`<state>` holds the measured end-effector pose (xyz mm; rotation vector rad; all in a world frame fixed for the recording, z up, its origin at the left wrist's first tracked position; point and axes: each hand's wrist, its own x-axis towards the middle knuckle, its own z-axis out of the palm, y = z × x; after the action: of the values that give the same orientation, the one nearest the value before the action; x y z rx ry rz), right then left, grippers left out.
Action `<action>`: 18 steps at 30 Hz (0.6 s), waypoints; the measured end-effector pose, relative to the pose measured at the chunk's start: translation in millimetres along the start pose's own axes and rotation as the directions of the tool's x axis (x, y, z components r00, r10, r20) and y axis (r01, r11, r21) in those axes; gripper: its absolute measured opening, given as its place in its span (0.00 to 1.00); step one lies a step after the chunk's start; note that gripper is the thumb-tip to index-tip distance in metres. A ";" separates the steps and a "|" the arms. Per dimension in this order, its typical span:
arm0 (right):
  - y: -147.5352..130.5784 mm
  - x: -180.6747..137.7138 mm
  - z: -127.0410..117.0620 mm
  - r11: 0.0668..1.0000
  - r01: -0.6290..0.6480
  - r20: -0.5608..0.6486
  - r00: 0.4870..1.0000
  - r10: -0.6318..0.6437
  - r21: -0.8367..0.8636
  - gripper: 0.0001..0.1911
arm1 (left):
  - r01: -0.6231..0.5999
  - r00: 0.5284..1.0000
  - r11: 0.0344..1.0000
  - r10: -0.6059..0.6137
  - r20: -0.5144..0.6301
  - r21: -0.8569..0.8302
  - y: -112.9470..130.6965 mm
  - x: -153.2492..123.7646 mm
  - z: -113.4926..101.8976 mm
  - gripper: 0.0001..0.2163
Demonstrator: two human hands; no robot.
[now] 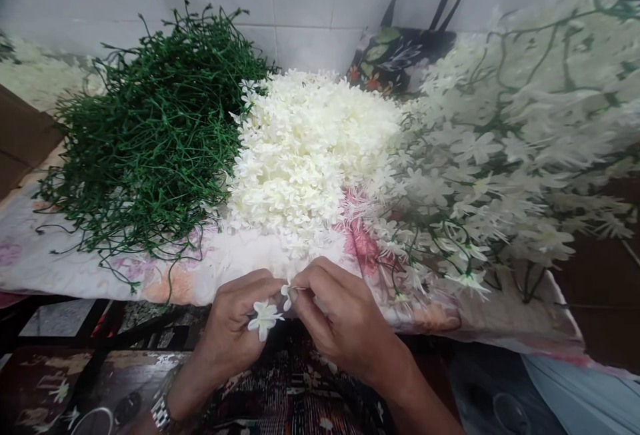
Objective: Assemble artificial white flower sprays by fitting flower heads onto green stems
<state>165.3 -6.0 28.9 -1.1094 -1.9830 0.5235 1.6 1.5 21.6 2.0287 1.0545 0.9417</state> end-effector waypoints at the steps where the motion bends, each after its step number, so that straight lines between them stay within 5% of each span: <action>1: 2.2 -0.3 1.7 1.000 -0.006 -0.004 1.000 0.006 0.009 0.07 | 0.004 1.000 1.000 -0.004 0.003 0.008 -1.7 0.5 1.1 0.10; 18: 18.6 -7.7 19.2 0.993 -0.039 -0.039 0.998 0.044 0.113 0.07 | -0.008 1.000 0.987 0.012 -0.027 0.163 -11.4 2.1 11.3 0.09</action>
<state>162.0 -2.2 1.5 -1.0849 -1.8745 0.6218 7.4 6.1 7.1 2.1602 1.1706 0.9175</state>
